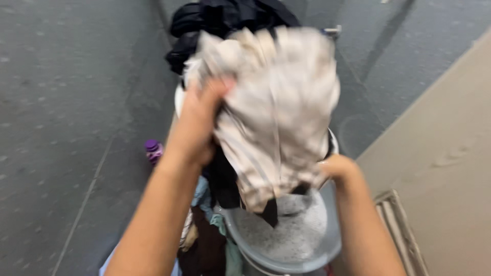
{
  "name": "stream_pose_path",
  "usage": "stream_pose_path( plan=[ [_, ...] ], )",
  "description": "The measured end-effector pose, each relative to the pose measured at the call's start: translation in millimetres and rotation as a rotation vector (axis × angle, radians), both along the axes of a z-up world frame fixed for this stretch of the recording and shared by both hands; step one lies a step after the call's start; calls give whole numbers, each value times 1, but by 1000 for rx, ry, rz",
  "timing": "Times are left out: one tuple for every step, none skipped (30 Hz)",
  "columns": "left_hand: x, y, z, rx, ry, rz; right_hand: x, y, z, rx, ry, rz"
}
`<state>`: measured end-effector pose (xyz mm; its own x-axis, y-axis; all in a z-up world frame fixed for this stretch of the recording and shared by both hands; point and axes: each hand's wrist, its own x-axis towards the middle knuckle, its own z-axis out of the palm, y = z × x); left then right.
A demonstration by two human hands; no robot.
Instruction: The person washes clothes in a bucket by hand, using a brush on a shirt and rinsing items with water from a small container.
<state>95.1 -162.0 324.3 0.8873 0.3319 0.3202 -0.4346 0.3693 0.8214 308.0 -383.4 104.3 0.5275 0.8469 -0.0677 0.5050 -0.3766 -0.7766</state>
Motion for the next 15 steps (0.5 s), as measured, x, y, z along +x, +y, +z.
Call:
stream_pose_path(
  plan=[
    [6, -8, -22, 66, 91, 30, 4, -24, 25, 32, 26, 9],
    [12, -15, -46, 133, 185, 62, 4, -46, 47, 61, 56, 33],
    [18, -22, -72, 287, 179, 68, 1, -63, 64, 75, 83, 62],
    [23, -26, -98, 440, 167, 80, -1, -74, 77, 65, 105, 101],
    [25, -31, -125, 621, 362, 152, -3, -81, 84, 26, 133, 144],
    [26, -35, -152, 805, 557, 226, -1, -83, 87, -41, 178, 180],
    [31, -39, -177, 974, 650, 228, 2, -83, 85, -42, 176, 168],
    [38, -43, -200, 1144, 743, 233, 7, -79, 80, -222, 148, 95],
    [38, -53, -224, 1224, 760, 217, 11, -79, 75, -403, 120, 22],
    [41, -60, -243, 1307, 775, 200, 12, -76, 66, -474, 278, -55],
    [47, -63, -257, 1425, 937, 5, 11, -65, 51, -542, 437, -134],
    [52, -72, -270, 1529, 1102, -201, 7, -52, 30, -658, 439, -175],
    [58, -82, -282, 1534, 1093, -213, 0, -40, 5, -775, 440, -217],
    [62, -91, -293, 1513, 1207, -347, -6, -27, -24, -853, 410, -116],
    [67, -97, -304, 1487, 1319, -483, -10, -15, -53, -930, 380, -14]
  ],
)
